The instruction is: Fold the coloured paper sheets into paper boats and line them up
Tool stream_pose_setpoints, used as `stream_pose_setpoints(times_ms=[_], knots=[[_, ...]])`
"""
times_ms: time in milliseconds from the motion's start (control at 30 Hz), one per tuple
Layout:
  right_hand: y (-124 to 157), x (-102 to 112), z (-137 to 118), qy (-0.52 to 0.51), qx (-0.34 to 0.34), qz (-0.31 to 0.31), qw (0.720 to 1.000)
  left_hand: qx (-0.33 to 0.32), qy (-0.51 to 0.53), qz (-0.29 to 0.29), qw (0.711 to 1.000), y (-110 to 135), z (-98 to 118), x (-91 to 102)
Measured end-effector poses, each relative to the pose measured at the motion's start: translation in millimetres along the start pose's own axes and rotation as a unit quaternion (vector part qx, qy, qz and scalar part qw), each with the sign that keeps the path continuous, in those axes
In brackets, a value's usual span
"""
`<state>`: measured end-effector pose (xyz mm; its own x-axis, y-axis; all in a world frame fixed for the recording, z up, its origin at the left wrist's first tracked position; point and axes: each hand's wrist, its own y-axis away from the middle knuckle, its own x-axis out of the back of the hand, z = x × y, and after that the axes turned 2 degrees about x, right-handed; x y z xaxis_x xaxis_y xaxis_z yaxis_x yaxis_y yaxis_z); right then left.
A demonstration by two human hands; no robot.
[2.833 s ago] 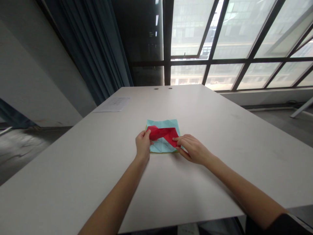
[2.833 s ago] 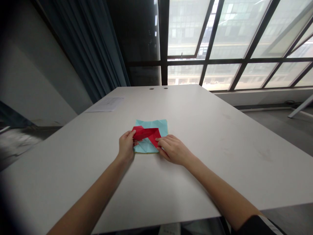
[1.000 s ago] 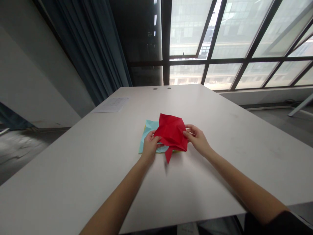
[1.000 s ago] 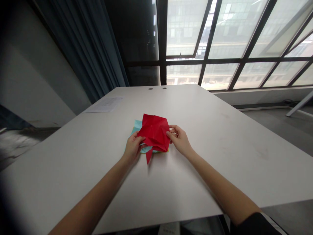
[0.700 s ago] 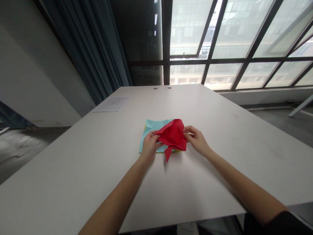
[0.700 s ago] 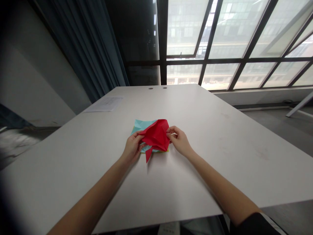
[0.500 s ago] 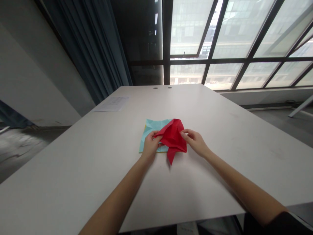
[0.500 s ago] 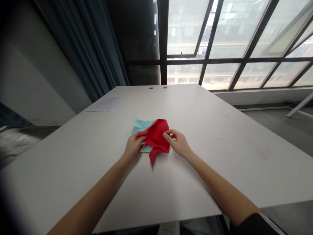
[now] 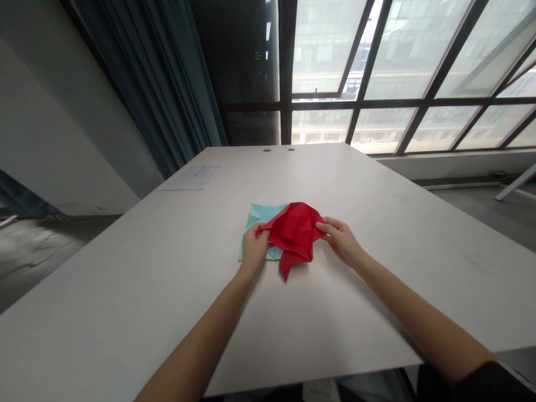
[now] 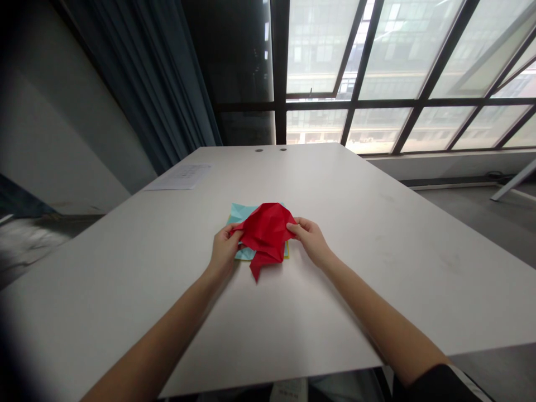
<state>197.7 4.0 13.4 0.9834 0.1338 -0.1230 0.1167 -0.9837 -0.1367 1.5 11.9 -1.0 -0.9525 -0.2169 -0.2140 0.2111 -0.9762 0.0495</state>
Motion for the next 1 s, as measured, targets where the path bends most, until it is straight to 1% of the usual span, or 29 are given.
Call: stream_pose_setpoints(times_ms=[133, 233, 300, 367, 400, 467, 500, 533, 600, 633, 667, 700, 733, 767, 800, 867, 933, 1000], knots=[[-2.1, 7.4, -3.1, -0.051, -0.057, 0.032, 0.997, 0.008, 0.016, 0.021, 1.0, -2.5, 2.1, 2.4], [-4.6, 11.8, -1.5, -0.081, -0.089, 0.051, 0.991, 0.027, 0.011, 0.02, 0.999, -2.1, 3.9, 2.2], [-6.4, 13.3, 1.1, -0.074, -0.1, 0.068, 0.99, 0.035, 0.009, 0.015, 0.999, -0.9, 4.6, 1.6], [-7.7, 13.9, 4.2, -0.029, -0.092, 0.078, 0.992, 0.027, -0.001, 0.008, 1.0, 0.1, 4.1, 1.4], [-8.1, 14.0, 5.5, 0.006, -0.076, 0.085, 0.994, 0.018, -0.012, 0.005, 1.0, 0.2, 3.2, 1.7], [-7.5, 13.5, 6.9, 0.099, -0.006, 0.112, 0.989, -0.007, -0.044, 0.006, 0.999, -0.5, 0.3, 2.9], [-6.4, 12.9, 6.7, 0.157, 0.046, 0.132, 0.978, -0.021, -0.064, 0.011, 0.998, -1.2, -1.4, 3.8], [-4.6, 11.9, 5.7, 0.221, 0.103, 0.151, 0.958, -0.035, -0.083, 0.017, 0.996, -2.1, -3.2, 4.8], [0.6, 8.4, 2.0, 0.353, 0.201, 0.165, 0.899, -0.059, -0.111, 0.032, 0.992, -4.1, -6.3, 6.7], [3.8, 5.9, -0.4, 0.411, 0.232, 0.152, 0.868, -0.068, -0.119, 0.04, 0.99, -4.9, -7.3, 7.4], [7.1, 3.0, -2.7, 0.458, 0.245, 0.131, 0.844, -0.073, -0.121, 0.048, 0.989, -5.6, -8.1, 7.9], [10.3, -0.1, -4.6, 0.491, 0.245, 0.102, 0.83, -0.076, -0.118, 0.058, 0.988, -6.2, -8.5, 8.2], [13.0, -3.4, -5.9, 0.507, 0.232, 0.073, 0.827, -0.076, -0.111, 0.067, 0.989, -6.6, -8.7, 8.2], [15.3, -6.6, -6.4, 0.51, 0.211, 0.05, 0.833, -0.075, -0.102, 0.075, 0.989, -6.9, -8.7, 8.0], [16.9, -9.6, -6.0, 0.5, 0.186, 0.032, 0.845, -0.075, -0.091, 0.081, 0.99, -7.1, -8.6, 7.7], [18.4, -14.8, -3.5, 0.458, 0.136, 0.01, 0.879, -0.073, -0.071, 0.087, 0.991, -6.9, -8.4, 6.3], [18.5, -18.6, 0.2, 0.407, 0.097, -0.001, 0.908, -0.067, -0.05, 0.086, 0.993, -6.2, -8.1, 4.3], [18.2, -21.4, 3.1, 0.369, 0.07, 0.001, 0.927, -0.048, -0.017, 0.08, 0.995, -4.8, -7.8, 1.7]])
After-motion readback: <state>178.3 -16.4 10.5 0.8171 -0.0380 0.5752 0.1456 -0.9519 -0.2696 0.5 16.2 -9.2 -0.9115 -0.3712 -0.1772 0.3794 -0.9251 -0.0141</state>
